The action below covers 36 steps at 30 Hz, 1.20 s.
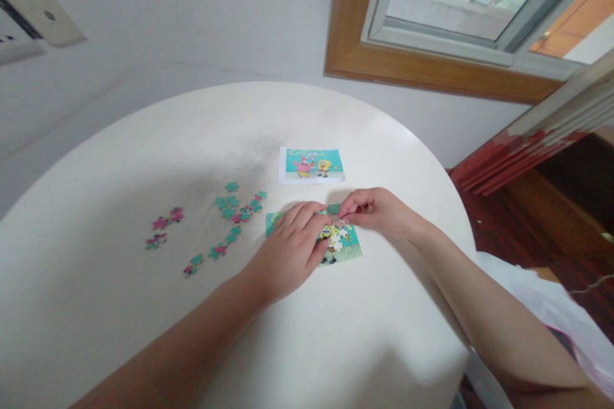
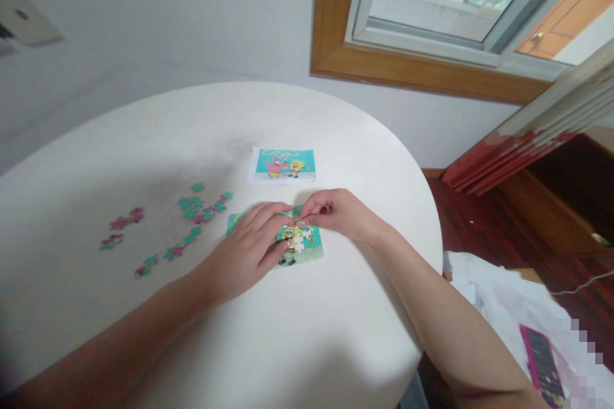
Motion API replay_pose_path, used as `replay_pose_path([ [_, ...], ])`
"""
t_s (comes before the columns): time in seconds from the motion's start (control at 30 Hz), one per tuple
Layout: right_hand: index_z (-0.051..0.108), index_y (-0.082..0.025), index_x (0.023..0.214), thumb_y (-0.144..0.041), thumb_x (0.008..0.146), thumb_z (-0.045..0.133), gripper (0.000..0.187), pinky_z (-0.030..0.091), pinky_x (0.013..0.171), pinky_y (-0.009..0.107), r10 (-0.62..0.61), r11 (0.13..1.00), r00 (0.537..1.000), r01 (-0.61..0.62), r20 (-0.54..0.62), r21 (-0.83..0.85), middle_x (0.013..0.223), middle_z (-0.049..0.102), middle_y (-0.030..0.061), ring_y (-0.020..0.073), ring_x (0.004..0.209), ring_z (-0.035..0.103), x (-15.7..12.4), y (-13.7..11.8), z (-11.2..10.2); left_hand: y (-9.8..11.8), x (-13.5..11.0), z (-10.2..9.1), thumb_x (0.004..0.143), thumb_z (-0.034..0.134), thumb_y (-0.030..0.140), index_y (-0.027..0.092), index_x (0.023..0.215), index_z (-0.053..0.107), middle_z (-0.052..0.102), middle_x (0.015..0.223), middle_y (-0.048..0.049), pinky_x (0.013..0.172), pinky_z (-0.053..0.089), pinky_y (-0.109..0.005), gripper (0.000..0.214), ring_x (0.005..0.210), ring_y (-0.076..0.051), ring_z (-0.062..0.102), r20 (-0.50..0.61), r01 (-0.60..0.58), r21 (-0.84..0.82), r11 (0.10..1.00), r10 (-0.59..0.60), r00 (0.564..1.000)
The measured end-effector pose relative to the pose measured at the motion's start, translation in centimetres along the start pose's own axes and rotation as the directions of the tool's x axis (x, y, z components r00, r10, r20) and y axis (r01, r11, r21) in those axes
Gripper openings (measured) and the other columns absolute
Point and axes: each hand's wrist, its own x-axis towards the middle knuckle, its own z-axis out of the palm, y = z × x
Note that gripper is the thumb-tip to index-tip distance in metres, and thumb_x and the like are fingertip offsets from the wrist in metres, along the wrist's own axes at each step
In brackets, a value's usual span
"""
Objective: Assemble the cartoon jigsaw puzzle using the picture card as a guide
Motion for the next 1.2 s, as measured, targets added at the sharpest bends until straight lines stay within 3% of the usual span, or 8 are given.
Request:
replay_pose_path([
  [0.1,0.075,-0.016,0.080,-0.031,0.076,0.072,0.016,0.047,0.062,0.025,-0.056,0.998,0.998,0.056,-0.021,-0.032,0.074,0.070,0.0020,0.0127,0.067,0.060,0.0,-0.2,0.1,0.0,0.0,0.1,0.094,0.048,0.022,0.014,0.116,0.058,0.054,0.126,-0.0132,0.108,0.038,-0.048,0.025,0.122,-0.028,0.044,-0.003,-0.004,0.001,1.000,0.004,1.000],
  [0.43,0.077,-0.017,0.086,-0.025,0.081,0.069,0.013,0.050,0.070,0.025,-0.164,0.986,0.984,0.166,0.072,-0.022,0.081,0.070,0.0026,0.0128,0.074,0.064,-0.1,-0.5,0.0,-0.3,0.0,0.0,0.093,0.050,0.021,0.014,0.114,0.058,0.054,0.124,-0.0138,0.108,0.038,-0.049,0.024,0.121,-0.029,0.045,-0.003,-0.010,-0.011,1.000,0.010,1.000],
  [0.7,0.073,-0.017,0.088,-0.030,0.082,0.069,0.015,0.049,0.070,0.027,-0.111,0.994,0.991,0.111,0.077,0.007,0.083,0.070,0.0027,0.0137,0.075,0.062,-0.3,-0.9,0.3,0.0,0.2,-0.6,0.092,0.053,0.019,0.018,0.111,0.060,0.053,0.127,-0.0121,0.112,0.033,-0.051,0.020,0.130,-0.029,0.038,-0.046,-0.045,-0.008,0.999,0.044,0.998],
  [0.83,0.068,-0.017,0.088,-0.030,0.082,0.068,0.014,0.048,0.068,0.027,-0.088,0.993,0.991,0.080,0.099,0.082,0.080,0.067,0.0009,0.0131,0.072,0.060,-0.4,-1.2,0.7,0.4,0.4,-1.0,0.093,0.054,0.024,0.018,0.103,0.062,0.057,0.118,-0.0101,0.108,0.035,-0.048,0.014,0.125,-0.028,0.042,-0.071,-0.042,-0.070,0.997,0.037,0.997],
  [1.0,0.065,-0.016,0.087,-0.033,0.083,0.068,0.018,0.042,0.062,0.025,-0.108,0.993,0.990,0.102,0.091,0.066,0.074,0.063,-0.0007,0.0115,0.066,0.054,-0.4,-1.2,0.9,0.9,0.7,-1.3,0.092,0.054,0.021,0.018,0.087,0.062,0.059,0.100,-0.0069,0.091,0.044,-0.039,0.009,0.102,-0.022,0.051,-0.126,0.004,-0.204,0.979,-0.031,0.992],
  [1.1,0.066,-0.016,0.085,-0.041,0.088,0.062,0.025,0.038,0.059,0.024,-0.122,0.992,0.992,0.122,0.002,-0.018,0.070,0.058,-0.0013,0.0108,0.063,0.048,-0.4,-1.4,0.7,0.8,0.8,-1.4,0.090,0.056,0.019,0.020,0.085,0.062,0.059,0.097,-0.0052,0.089,0.043,-0.039,0.008,0.099,-0.021,0.052,-0.166,0.085,-0.266,0.960,-0.133,0.977],
  [1.2,0.064,-0.016,0.078,-0.041,0.092,0.057,0.029,0.039,0.064,0.026,-0.217,0.965,0.976,0.212,-0.020,-0.152,0.071,0.056,0.0001,0.0124,0.068,0.047,-0.4,-1.9,0.6,0.6,0.8,-1.4,0.091,0.055,0.021,0.019,0.083,0.060,0.059,0.093,-0.0048,0.089,0.042,-0.040,0.010,0.096,-0.021,0.053,-0.231,0.145,-0.294,0.945,-0.217,0.948],
])
